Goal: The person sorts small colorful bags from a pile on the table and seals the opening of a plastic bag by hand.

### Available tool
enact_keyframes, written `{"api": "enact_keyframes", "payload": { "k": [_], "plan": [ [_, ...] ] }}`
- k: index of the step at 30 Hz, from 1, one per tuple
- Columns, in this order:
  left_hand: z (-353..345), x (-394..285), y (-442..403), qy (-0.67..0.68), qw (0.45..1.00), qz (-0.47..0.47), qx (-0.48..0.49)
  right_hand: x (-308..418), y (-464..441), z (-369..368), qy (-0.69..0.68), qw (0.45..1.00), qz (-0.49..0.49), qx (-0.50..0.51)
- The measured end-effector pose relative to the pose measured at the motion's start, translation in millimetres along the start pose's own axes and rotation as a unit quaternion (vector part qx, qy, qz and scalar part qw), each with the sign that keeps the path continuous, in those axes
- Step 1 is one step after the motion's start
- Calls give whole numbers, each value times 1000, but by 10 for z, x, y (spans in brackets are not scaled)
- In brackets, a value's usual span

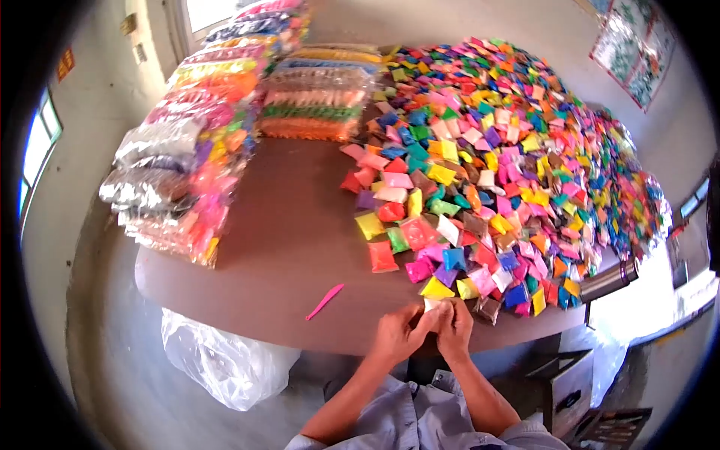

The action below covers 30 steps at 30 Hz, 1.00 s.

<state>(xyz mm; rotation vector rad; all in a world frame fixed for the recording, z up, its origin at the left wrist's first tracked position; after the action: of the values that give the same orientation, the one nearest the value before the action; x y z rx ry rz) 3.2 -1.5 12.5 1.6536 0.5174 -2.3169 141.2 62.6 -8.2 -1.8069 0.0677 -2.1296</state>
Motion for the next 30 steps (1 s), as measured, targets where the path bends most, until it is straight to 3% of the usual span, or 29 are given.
{"api": "enact_keyframes", "payload": {
  "k": [8, 11, 16, 19, 22, 26, 28, 30],
  "plan": [
    [-19, -54, -48, -83, 996, 7, 25, 92, -1, -5, -66, 997, -32, -2],
    [-65, 49, -12, -98, 995, -5, -33, 12, 17, -20, -69, 997, -44, 14],
    [-36, -39, 5, -122, 992, 39, -5, 85, -19, -20, -47, 998, -29, 19],
    [-22, -206, 8, -47, 990, 122, 52, 38, 3, 11, -71, 997, 1, -6],
    [-39, -158, 27, -112, 986, 108, 59, 92, -12, 41, -73, 997, -4, 9],
    [118, 91, 187, -106, 988, 76, -77, 93, 20, 55, -61, 993, -49, 88],
    [325, 233, 261, -86, 977, 128, -146, 298, -38, 66, 63, 972, 176, 143],
    [425, 180, 233, -41, 974, 111, -195, 345, -111, 102, 128, 956, 199, 175]
  ]
}}
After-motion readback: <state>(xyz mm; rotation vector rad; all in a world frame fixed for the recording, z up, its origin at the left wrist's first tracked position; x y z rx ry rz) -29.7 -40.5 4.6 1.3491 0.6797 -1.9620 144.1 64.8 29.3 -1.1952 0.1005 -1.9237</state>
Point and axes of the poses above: each hand's wrist, its own y-axis away from the middle knuckle, its own z-axis out of the back of the hand, x = y × z, the point moved 3 cm from there along -y, towards the middle knuckle, and after that the axes turned 7 degrees about -y, right-handed, at the moved point
